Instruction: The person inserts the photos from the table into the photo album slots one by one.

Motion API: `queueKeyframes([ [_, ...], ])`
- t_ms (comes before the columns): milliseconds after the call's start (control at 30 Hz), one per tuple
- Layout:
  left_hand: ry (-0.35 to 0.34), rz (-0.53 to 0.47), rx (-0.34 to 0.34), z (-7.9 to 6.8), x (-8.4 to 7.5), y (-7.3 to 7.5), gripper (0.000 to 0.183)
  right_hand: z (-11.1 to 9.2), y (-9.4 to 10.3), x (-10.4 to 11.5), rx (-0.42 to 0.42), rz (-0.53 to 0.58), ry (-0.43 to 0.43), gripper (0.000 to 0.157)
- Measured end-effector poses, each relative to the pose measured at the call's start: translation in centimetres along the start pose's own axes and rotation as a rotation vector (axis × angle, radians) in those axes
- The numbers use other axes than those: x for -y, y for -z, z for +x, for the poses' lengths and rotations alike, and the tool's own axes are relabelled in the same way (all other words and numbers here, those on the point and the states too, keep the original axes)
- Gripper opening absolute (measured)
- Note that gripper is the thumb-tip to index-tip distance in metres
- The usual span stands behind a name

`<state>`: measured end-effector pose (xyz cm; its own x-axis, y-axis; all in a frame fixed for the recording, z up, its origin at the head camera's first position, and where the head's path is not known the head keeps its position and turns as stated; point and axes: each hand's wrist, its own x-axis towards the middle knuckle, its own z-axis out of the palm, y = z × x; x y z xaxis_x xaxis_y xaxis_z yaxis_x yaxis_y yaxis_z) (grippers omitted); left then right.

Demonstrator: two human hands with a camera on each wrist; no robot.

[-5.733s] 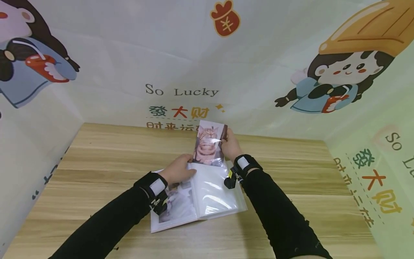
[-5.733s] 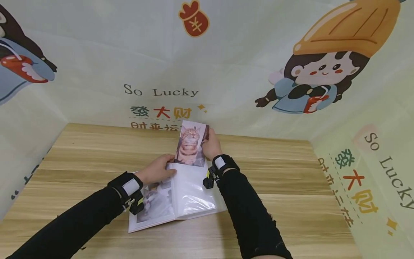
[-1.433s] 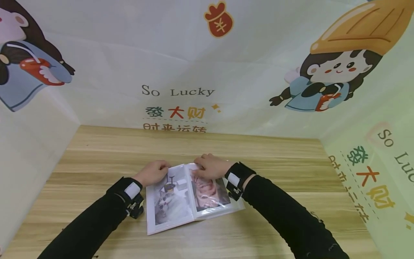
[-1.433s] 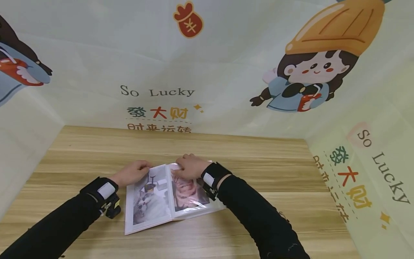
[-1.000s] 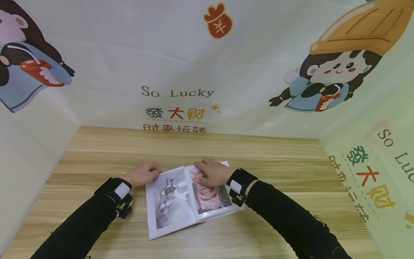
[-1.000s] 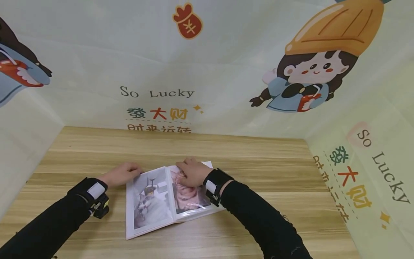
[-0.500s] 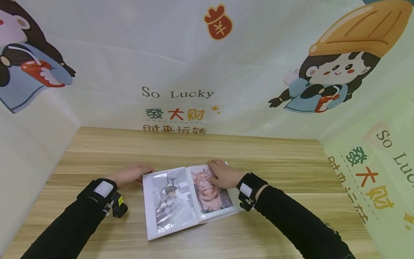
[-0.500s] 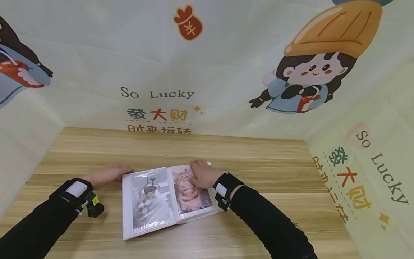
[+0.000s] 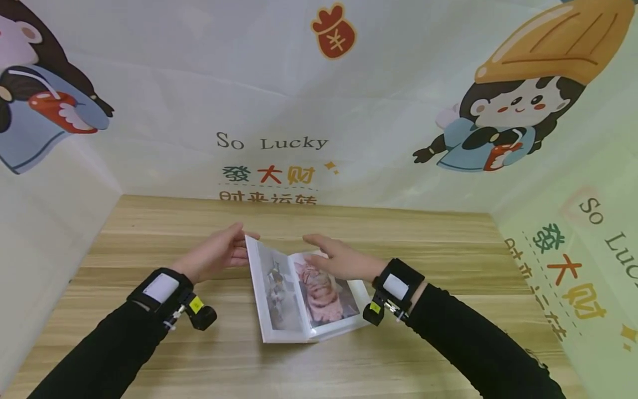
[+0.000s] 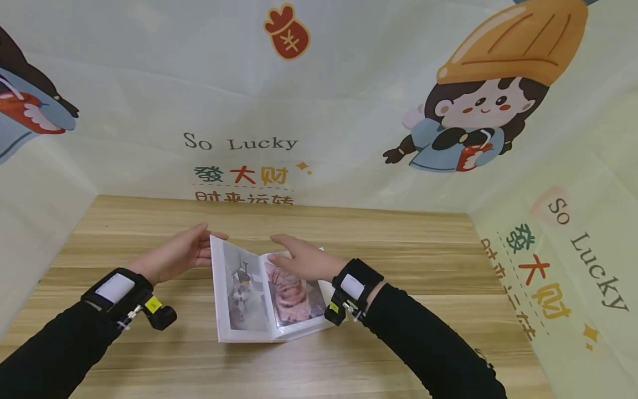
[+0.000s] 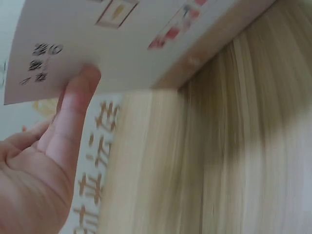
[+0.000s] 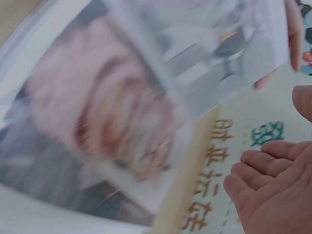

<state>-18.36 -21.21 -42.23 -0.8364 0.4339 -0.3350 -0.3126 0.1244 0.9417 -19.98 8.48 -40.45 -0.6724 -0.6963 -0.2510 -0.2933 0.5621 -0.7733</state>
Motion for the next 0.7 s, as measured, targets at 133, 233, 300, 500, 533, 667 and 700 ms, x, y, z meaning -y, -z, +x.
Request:
queueKeyframes([
  [133,-0.047,-0.024,0.009,0.7,-0.4,-1.8,0.065,-0.3,0.8,1.7,0.011,0.083,0.047,0.054],
  [233,-0.067,-0.016,0.013,1.2,-0.4,-2.8,0.059,-0.6,1.4,2.5,0.007,0.115,0.027,0.055],
  [300,-0.067,0.022,0.006,1.5,-0.1,-3.5,0.056,-0.7,1.6,2.7,-0.005,0.123,0.0,0.057],
  [500,-0.017,0.271,-0.047,2.1,1.3,-5.6,0.05,-1.2,1.9,1.7,-0.038,0.13,-0.074,0.061],
  [533,-0.019,0.318,-0.052,2.1,1.5,-5.9,0.048,-1.2,1.9,1.5,-0.04,0.137,-0.077,0.061],
  [667,-0.011,0.415,-0.088,2.4,2.2,-7.0,0.038,-1.3,2.1,0.8,-0.044,0.191,-0.045,0.059],
  [700,-0.014,0.426,-0.095,2.5,2.4,-7.1,0.036,-1.4,2.1,0.6,-0.049,0.205,-0.048,0.059],
])
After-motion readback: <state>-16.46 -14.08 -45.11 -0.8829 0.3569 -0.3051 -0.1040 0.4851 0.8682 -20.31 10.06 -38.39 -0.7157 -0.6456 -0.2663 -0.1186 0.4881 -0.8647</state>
